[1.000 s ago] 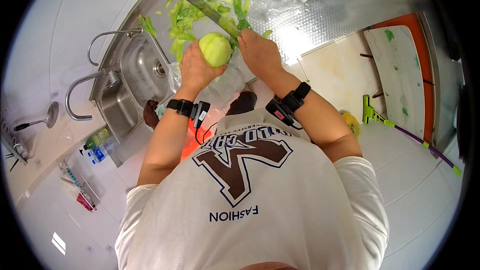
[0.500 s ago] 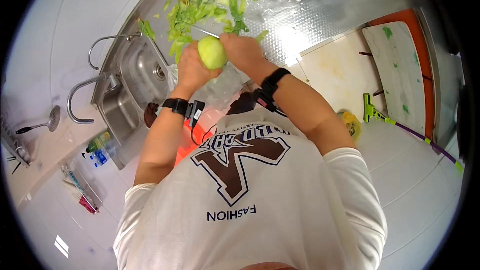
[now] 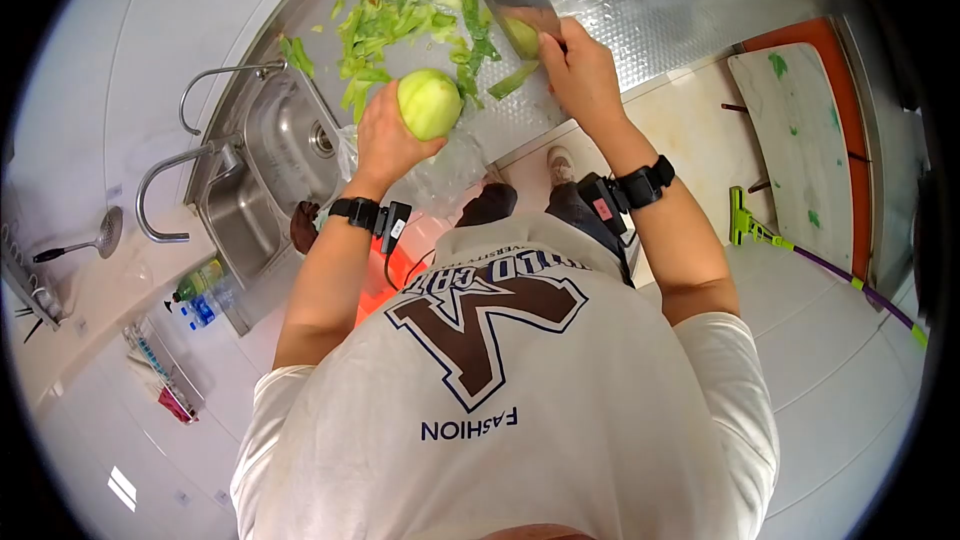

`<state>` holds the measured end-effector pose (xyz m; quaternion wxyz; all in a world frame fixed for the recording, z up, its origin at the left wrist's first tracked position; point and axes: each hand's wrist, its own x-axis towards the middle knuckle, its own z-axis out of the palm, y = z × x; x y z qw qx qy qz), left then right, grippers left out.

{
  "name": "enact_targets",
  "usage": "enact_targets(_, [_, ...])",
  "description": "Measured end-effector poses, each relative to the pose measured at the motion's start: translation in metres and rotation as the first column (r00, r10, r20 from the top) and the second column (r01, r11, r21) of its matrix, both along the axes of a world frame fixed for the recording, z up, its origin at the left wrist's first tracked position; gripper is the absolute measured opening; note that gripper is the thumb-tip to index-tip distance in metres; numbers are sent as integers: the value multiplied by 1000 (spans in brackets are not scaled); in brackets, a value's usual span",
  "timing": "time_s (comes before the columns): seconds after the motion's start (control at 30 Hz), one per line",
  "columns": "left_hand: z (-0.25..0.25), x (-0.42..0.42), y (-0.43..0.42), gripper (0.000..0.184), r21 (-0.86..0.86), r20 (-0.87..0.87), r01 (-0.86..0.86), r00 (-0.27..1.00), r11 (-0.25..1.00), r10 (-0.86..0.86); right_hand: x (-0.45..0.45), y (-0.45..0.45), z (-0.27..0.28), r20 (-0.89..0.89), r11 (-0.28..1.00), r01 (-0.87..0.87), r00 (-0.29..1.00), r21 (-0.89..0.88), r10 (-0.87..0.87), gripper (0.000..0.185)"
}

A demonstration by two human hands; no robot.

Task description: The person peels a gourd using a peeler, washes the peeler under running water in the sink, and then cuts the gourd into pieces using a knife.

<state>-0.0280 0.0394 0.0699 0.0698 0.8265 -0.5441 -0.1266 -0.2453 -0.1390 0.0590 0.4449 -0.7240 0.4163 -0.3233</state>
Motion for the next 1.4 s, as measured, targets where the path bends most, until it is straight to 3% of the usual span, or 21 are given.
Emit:
enact_targets(0.17, [-7,-1,-7,102,-6,46,-68,997,998,68,-27,16,-10,-83,990,-35,995,135,46,22])
enact_targets(0.27, [-27,26,-16,101,-43,-102,-216,972,975,211,-38,20,-14,-82,987,2,997,159,11,20])
enact_targets(0.33, [-31,46,-23,87,60,-436,-382,821,922,369,-46,19,-13,-74,989,27,997,148,-16,18])
enact_targets(0.37, [-30,52,-22,87,48,-438,-398,816,916,378,-52,17,-8,-72,991,9,997,137,1,18])
enact_targets(0.4, [-24,57,-22,79,169,-728,-481,528,860,438,-58,16,0,-71,982,5,997,190,8,17])
enact_targets(0.43, [-15,58,-22,72,310,-890,-499,148,809,432,-64,16,6,-72,970,3,997,244,15,17])
enact_targets(0.47, [26,31,-24,67,278,-908,-561,111,780,404,-70,14,8,-95,972,10,995,233,13,16])
enact_targets(0.5, [22,36,-17,67,273,-911,-573,105,773,400,-75,14,10,-95,974,-5,995,227,27,16])
enact_targets(0.57, [5,55,6,72,58,-732,-659,483,750,480,-85,12,17,-146,970,6,989,244,31,16])
enact_targets(0.73, [-3,61,64,73,13,-747,-749,433,662,505,-102,6,13,-241,986,-91,963,137,122,19])
enact_targets(0.93, [-24,64,126,64,-12,-800,-865,310,502,514,-86,3,49,-343,953,-91,920,288,191,21])
enact_targets(1.03, [-27,67,143,60,-14,-867,-923,202,384,456,-72,2,67,-217,968,-89,966,236,141,20])
enact_targets(1.1, [-21,65,150,57,-59,-894,-941,197,332,401,-59,1,77,-17,978,-112,993,177,117,22])
enact_targets(1.3, [-8,42,169,53,-76,-931,-967,157,245,330,-31,-11,70,-206,863,-295,892,411,403,16])
enact_targets(1.4, [-18,34,180,53,-73,-933,-962,159,264,324,-24,-6,72,-107,781,-379,866,496,488,18])
